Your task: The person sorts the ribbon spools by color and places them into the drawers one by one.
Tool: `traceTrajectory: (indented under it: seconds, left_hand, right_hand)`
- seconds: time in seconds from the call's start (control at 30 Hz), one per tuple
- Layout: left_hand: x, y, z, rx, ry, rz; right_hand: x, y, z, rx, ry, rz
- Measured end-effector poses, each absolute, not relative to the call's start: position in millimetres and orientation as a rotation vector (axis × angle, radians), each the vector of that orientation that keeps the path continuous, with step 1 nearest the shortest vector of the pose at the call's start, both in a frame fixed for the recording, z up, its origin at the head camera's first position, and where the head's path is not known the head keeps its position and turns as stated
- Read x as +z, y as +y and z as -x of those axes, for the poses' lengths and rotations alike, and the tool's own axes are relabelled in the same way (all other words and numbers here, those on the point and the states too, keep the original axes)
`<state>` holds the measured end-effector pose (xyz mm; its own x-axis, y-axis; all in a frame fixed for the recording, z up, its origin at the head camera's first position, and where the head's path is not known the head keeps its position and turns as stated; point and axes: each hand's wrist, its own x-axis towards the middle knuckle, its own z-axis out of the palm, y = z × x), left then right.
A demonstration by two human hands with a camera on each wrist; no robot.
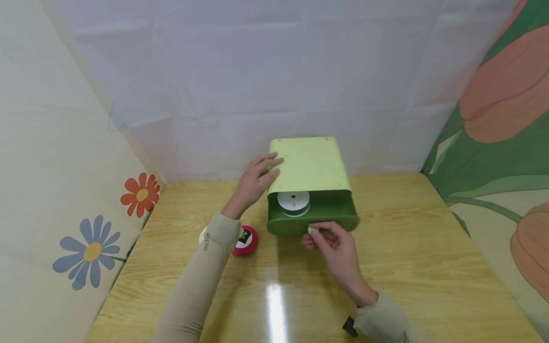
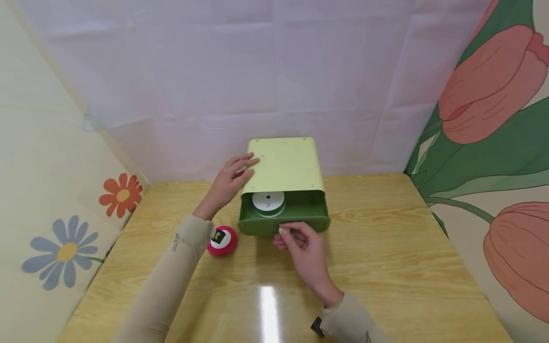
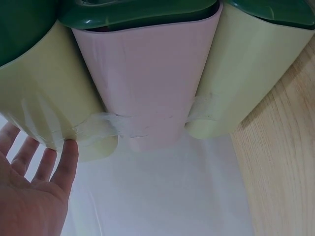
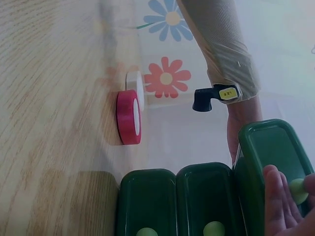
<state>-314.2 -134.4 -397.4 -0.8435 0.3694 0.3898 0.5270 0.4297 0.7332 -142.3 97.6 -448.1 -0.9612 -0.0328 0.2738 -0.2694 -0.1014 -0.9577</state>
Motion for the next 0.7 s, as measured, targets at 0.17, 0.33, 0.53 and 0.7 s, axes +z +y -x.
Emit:
traceTrajectory:
  seconds: [0.17,0.33,0.53,0.7]
  left_hand:
    - [-399,-135,315,-1.378,-2.501,0.808]
    - [-399,-135,316,-1.380,-2.489,0.820]
    - [-399,-135,316,-1.382,-2.494,0.824]
    - [-396,-134,312,-1.392,-2.495,0.815]
  right_hand:
    - [-448,98,146,2.190,-1.999,-0.336]
    - [-447,99,152,2.179,-2.003,-0.341]
    - [-447,98,158,2.183,-1.983,-0.360]
    - [-446,97,162,2.195,-1.958,-0.360]
